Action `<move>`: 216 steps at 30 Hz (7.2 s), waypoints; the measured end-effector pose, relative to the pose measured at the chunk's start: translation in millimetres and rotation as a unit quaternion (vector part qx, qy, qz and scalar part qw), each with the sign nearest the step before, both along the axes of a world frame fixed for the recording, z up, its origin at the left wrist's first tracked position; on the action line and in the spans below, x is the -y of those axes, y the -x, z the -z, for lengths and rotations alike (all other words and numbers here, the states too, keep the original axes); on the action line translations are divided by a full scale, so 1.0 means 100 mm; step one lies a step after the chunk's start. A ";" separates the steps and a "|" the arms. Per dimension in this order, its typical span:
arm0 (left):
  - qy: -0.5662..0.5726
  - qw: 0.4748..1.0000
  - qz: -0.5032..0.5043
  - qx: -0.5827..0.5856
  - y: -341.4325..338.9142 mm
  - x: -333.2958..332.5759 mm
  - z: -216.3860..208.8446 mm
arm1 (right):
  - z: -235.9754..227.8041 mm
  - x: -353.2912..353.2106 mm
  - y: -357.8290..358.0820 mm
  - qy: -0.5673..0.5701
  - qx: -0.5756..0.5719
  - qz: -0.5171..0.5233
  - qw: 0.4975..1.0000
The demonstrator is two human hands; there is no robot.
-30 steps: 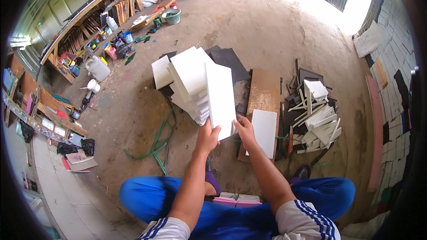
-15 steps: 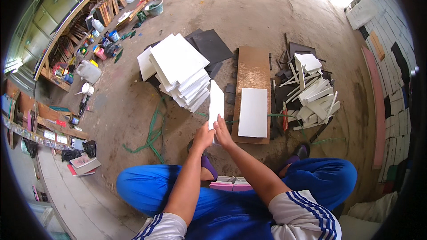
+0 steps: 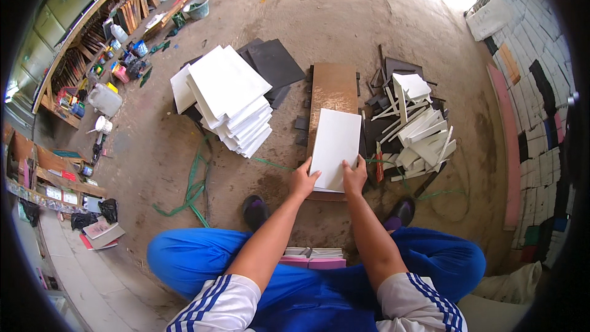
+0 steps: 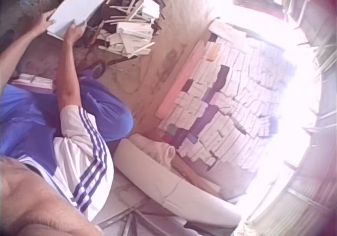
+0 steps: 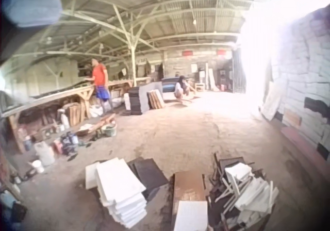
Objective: The person sits on the floor and repeatedly picks up white and black rectangular sheets, placing them onto a stack. The person also handles a green plastic strip, tying it around a stack of materials before resuming the stacking of individual sheets.
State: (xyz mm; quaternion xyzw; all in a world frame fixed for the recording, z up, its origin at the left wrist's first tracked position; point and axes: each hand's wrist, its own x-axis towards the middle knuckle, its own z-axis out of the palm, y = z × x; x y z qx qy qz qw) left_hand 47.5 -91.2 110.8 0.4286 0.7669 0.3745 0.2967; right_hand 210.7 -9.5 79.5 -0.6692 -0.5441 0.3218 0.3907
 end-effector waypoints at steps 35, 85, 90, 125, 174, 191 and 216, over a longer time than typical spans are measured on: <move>0.074 0.995 -0.027 -0.062 -0.14 -0.06 0.71 | 0.32 0.00 0.04 0.030 0.255 -0.011 0.966; -0.359 0.874 -0.183 0.273 0.49 -0.31 -1.22 | -1.44 -0.27 0.51 -0.036 -0.271 -0.239 0.932; -0.197 0.967 -0.149 0.063 0.05 -0.38 -0.39 | -0.80 -0.34 -0.01 -0.030 -0.207 -0.147 0.967; 0.056 0.995 -0.069 0.053 -0.23 -0.49 0.78 | 0.65 -0.27 -0.30 0.033 0.068 -0.064 0.995; -0.282 0.723 -0.566 0.279 2.56 0.68 -0.52 | -1.89 0.23 3.37 -0.093 -0.069 -0.417 0.902; -0.347 0.736 -0.526 0.248 2.35 0.77 -0.58 | -1.43 0.81 2.49 0.102 -0.174 -0.468 0.861; -0.046 0.997 -0.060 0.015 -0.27 -0.19 0.10 | 0.19 -0.10 -0.40 0.001 0.050 -0.041 0.998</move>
